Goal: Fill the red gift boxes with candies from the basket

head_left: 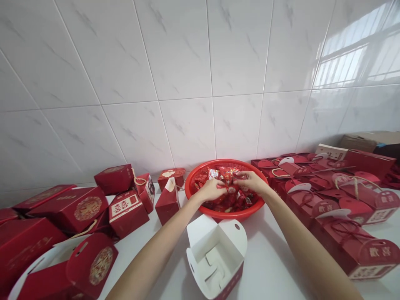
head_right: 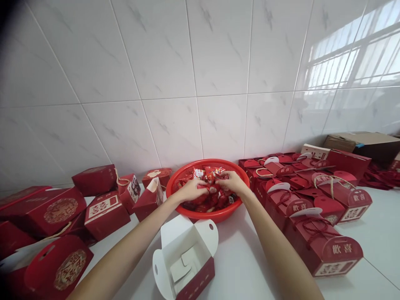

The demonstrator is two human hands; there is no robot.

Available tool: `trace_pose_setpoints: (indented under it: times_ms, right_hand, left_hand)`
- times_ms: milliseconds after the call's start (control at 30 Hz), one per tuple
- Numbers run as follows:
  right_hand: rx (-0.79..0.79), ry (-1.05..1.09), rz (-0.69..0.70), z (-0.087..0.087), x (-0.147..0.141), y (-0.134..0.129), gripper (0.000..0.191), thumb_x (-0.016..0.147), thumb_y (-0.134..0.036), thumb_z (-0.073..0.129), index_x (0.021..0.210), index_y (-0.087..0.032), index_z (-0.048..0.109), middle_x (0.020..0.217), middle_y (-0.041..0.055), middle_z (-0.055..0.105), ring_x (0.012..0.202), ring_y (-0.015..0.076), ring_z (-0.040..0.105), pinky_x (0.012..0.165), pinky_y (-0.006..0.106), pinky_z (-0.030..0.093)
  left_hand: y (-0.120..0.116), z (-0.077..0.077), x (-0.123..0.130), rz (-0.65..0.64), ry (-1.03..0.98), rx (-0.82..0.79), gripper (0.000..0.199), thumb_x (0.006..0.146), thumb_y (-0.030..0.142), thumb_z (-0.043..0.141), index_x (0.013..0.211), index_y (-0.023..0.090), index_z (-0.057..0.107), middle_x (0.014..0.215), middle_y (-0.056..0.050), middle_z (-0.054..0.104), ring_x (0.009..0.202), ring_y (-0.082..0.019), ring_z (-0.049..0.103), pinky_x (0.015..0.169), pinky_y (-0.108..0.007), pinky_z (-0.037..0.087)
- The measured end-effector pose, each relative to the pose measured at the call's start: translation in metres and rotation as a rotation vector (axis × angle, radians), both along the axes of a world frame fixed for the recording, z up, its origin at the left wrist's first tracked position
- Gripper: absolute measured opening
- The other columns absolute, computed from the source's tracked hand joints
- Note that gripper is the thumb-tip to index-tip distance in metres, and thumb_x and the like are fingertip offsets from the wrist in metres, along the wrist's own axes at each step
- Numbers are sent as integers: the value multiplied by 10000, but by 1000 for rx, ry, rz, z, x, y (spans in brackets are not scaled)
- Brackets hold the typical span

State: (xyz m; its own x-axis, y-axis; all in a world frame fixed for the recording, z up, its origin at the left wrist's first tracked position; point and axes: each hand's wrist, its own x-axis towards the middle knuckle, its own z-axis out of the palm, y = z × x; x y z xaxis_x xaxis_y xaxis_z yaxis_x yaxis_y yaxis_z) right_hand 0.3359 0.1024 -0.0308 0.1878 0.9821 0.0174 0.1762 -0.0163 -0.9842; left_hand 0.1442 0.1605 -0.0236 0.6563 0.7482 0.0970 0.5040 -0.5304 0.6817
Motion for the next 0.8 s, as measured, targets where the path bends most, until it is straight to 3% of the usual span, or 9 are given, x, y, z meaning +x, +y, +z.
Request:
trace_pose_setpoints:
  times_ms: [167,400,600,700,800]
  right_hand:
    - [25,176,7,4,-1,-2,297,745,-425,776,771,-177,614,580,-10,643,471,133,602,421,226,487]
    - [3,228,-47,14,-4,-7,219,862,-411,658,831,-198,621,557,-18,637,459,160,624,379,229,458]
    - [60,373,-39,9,0,-2,209,786,-390,742,807,-198,663,662,-19,688,523,130,619,493,245,543]
    - [115,421,-32,5,3,1,211,741,-374,782,768,-189,684,717,6,726,597,136,651,583,242,563]
    - [130,454,-29,5,3,1,177,733,-344,785,775,-192,705,729,8,739,624,139,665,624,240,564]
  left_hand:
    - [4,2,3,144,-253,-71,218,737,329,622,782,143,726,793,-63,729,811,-240,640,747,-319,468]
    - [4,4,1,119,-306,-79,261,744,415,636,680,163,659,679,-11,652,733,-206,584,733,-319,426]
    - [5,4,1,147,-271,-95,392,748,467,618,516,203,443,502,37,429,558,-143,414,586,-285,306]
    - [5,4,1,161,-257,-90,473,757,504,589,507,220,307,500,55,304,523,-117,309,564,-286,243]
    - [4,4,1,104,-257,-74,490,741,528,588,520,221,276,530,58,279,532,-110,278,571,-288,227]
